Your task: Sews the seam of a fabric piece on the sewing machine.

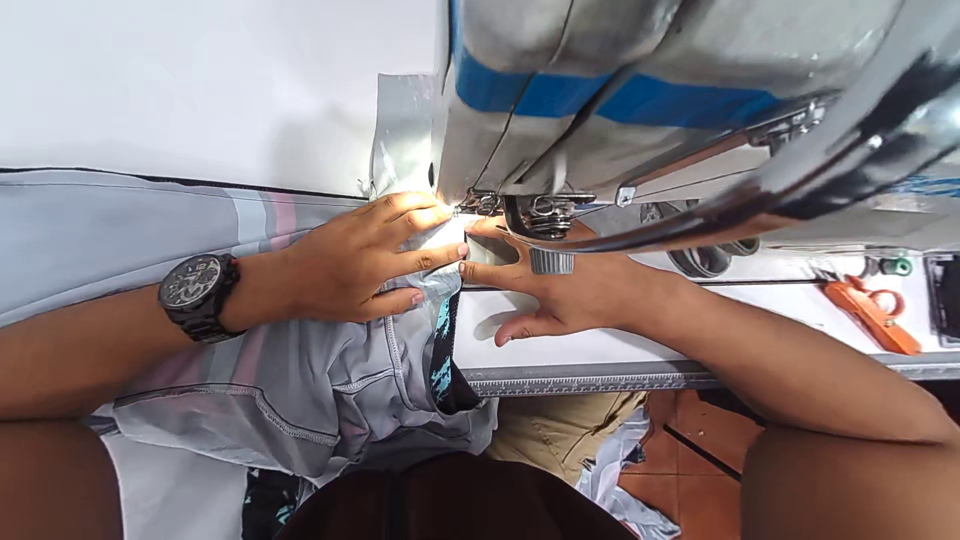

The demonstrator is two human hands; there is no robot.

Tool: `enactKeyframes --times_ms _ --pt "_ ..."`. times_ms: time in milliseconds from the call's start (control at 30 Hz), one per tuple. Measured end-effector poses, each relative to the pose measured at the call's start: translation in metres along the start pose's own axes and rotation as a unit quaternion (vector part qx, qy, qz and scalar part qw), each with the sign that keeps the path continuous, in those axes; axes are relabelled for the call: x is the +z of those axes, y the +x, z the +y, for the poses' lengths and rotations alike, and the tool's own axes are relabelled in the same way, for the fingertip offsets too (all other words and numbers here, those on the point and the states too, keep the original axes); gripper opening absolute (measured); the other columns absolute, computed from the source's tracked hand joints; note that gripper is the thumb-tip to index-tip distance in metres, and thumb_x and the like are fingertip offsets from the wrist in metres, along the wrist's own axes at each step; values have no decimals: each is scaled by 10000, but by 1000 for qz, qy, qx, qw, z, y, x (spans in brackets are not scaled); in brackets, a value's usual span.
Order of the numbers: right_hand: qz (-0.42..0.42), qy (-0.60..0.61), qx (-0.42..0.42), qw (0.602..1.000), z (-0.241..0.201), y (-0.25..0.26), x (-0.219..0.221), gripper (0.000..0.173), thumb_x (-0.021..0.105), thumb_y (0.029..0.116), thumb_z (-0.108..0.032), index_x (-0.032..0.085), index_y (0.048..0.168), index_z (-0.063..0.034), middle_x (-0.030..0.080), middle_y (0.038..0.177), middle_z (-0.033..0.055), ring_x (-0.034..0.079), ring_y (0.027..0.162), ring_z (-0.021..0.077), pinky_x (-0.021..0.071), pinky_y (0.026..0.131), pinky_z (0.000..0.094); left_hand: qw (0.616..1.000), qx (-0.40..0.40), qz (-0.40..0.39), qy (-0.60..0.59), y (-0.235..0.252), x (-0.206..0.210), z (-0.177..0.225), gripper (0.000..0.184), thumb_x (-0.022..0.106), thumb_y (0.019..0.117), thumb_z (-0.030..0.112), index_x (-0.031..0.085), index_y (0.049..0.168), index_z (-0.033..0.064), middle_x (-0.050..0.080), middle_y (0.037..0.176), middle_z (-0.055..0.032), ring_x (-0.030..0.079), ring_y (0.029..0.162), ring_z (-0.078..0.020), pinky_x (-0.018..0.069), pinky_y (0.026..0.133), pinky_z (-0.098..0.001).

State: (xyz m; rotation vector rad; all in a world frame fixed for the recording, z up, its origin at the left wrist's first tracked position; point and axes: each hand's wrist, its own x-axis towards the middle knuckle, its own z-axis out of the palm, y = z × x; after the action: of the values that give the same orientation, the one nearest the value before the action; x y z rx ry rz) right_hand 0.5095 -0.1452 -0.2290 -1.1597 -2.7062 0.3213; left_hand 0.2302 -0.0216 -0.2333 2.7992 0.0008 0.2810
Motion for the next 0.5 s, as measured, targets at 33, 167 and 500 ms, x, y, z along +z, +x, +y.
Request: enactKeyframes --times_ms 33,167,500 --pt "-3 0 1 1000 0 0 0 789 268 923 -836 584 1450 -341 591 1393 195 542 1296 379 399 1003 610 1000 0 -1 0 0 0 0 521 413 1055 456 527 1514 238 489 1532 -151 377 1476 -299 314 1199 -432" --pt "-9 8 4 1000 4 1 -1 786 272 930 -825 566 1466 -332 606 1377 153 555 1274 351 435 948 573 1000 -9 -2 7 2 -1 -2 517 408 1052 465 541 1500 243 506 1521 -135 397 1463 -291 324 1191 -418" --pt "-2 14 1 1000 10 2 -2 793 295 928 -819 619 1419 -288 636 1330 128 587 1220 314 449 938 548 999 -29 -7 11 4 0 -3 526 397 1048 481 542 1500 255 513 1508 -154 389 1466 -314 318 1194 -444"
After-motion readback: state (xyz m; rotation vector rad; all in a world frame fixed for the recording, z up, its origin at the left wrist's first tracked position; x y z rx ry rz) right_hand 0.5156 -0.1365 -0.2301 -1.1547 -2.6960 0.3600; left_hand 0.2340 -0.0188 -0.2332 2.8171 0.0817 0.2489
